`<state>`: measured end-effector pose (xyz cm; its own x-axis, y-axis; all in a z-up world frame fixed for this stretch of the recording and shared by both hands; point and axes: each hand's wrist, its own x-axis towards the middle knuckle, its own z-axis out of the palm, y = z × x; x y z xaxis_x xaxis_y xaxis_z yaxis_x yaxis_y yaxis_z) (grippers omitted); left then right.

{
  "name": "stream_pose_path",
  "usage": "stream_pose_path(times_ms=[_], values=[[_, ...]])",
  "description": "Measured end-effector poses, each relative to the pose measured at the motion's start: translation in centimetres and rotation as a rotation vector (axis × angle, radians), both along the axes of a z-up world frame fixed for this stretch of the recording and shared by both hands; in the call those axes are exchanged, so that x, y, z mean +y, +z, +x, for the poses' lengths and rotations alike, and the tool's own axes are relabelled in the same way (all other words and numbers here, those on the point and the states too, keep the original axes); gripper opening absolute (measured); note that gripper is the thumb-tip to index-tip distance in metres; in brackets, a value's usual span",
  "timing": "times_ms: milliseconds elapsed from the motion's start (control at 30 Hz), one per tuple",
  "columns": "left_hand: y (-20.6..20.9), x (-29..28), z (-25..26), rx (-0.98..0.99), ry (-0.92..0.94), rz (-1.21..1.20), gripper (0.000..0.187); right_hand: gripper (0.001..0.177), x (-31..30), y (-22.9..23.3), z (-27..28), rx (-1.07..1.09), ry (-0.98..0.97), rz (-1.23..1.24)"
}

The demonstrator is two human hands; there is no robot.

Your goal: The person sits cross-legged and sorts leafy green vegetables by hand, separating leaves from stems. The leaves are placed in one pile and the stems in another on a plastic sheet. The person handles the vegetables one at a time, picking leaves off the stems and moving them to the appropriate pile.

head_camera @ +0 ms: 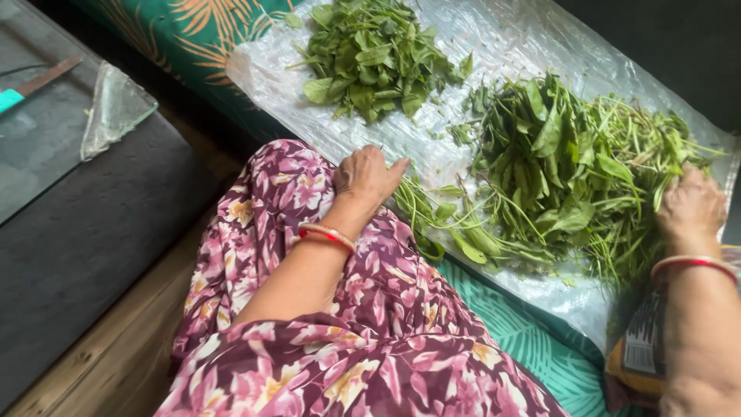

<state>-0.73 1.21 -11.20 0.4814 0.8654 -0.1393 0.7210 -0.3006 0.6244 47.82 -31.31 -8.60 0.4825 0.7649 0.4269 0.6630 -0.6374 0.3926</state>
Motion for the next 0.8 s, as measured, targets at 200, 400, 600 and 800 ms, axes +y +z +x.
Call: stream_pose_path(times_ms=[200,400,600,800], values=[[-1.9,1.6,1.5,-0.124,-0.009,0.202,0.03,0.042,2.6,5.1,-9.5,0.258,0.02,0.415],[3.1,-0.2,1.7,-1.187,-0.155,-0.64,0.011,0.029,7.3,10.3,-23.0,0.331,0.511,0.481],[10.2,-3.8,1.3,-1.393,-0.333,-0.602,0.01,0.038,13.3,10.8,-32.6,1.119,0.737,0.598],[10.0,-4.4,1.5,-1.339,-0.395,-0.595,0.017,0.02,15.1,9.9,-32.3,1.459,0.783,0.665]])
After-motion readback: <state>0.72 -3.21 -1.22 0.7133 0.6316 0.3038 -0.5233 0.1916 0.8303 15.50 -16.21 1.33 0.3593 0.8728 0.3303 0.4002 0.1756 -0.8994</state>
